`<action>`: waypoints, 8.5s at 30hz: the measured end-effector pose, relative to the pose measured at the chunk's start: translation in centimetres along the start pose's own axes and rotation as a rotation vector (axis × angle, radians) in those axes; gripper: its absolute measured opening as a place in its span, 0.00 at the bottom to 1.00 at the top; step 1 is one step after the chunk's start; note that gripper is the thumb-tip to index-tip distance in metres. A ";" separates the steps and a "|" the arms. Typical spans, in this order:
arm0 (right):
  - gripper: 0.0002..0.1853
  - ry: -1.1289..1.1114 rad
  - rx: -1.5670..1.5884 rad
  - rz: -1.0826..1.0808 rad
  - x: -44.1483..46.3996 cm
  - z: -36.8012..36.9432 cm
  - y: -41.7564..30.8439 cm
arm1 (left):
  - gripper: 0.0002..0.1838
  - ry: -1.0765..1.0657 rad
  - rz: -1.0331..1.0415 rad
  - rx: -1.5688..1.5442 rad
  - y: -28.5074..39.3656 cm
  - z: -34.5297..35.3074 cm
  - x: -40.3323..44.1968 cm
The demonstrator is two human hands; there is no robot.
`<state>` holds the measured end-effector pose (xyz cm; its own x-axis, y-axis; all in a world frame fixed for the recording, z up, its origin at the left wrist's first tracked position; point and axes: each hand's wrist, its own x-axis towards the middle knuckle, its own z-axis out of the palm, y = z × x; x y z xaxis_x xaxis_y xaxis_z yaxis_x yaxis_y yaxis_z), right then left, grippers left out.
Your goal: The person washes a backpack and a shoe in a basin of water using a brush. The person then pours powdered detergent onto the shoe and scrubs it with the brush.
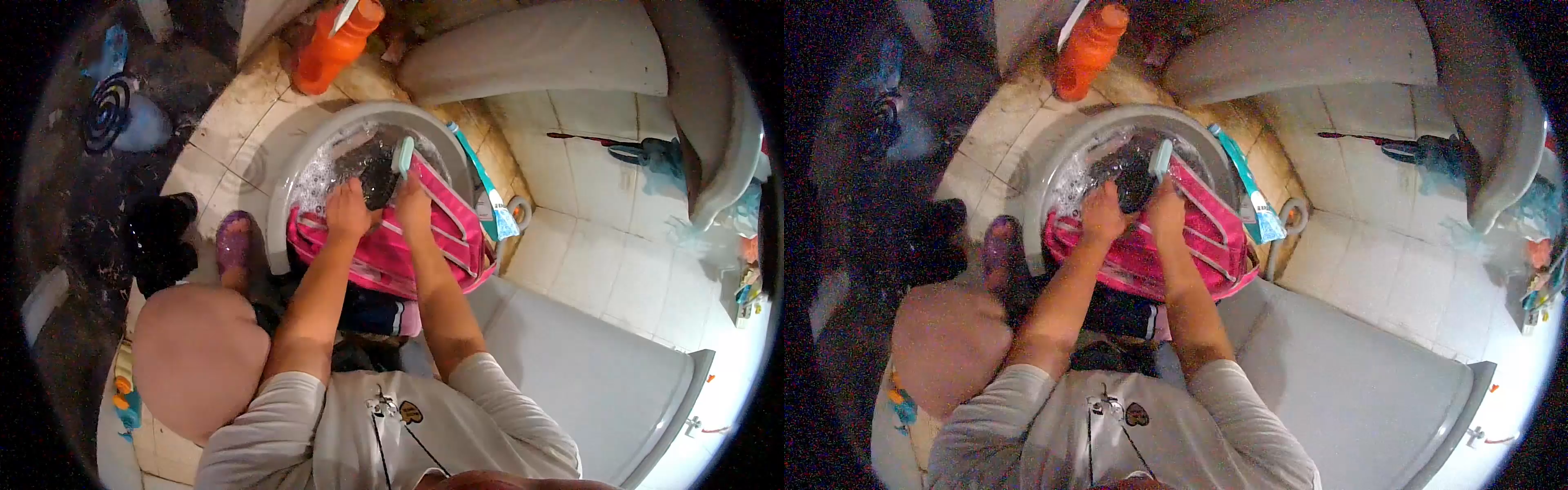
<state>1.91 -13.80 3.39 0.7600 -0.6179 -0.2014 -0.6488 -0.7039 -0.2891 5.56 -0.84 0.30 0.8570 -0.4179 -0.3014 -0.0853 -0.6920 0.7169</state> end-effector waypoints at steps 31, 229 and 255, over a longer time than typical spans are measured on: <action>0.18 -0.330 1.083 0.665 -1.4 -1.7 1.1 | 0.15 0.154 0.199 -0.434 -0.5 1.5 0.8; 0.22 -0.089 -0.017 -0.081 -3.4 -4.2 -4.1 | 0.45 0.106 0.131 -0.127 -0.7 -2.6 3.2; 0.27 -0.228 0.430 0.227 2.7 2.7 5.1 | 0.44 0.273 0.130 -0.175 -0.9 -2.2 3.2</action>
<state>0.69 -18.13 -1.12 0.6219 -0.6125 -0.4878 -0.7606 -0.3244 -0.5623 9.50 -0.25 0.07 0.9509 -0.3071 -0.0380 -0.1350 -0.5221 0.8422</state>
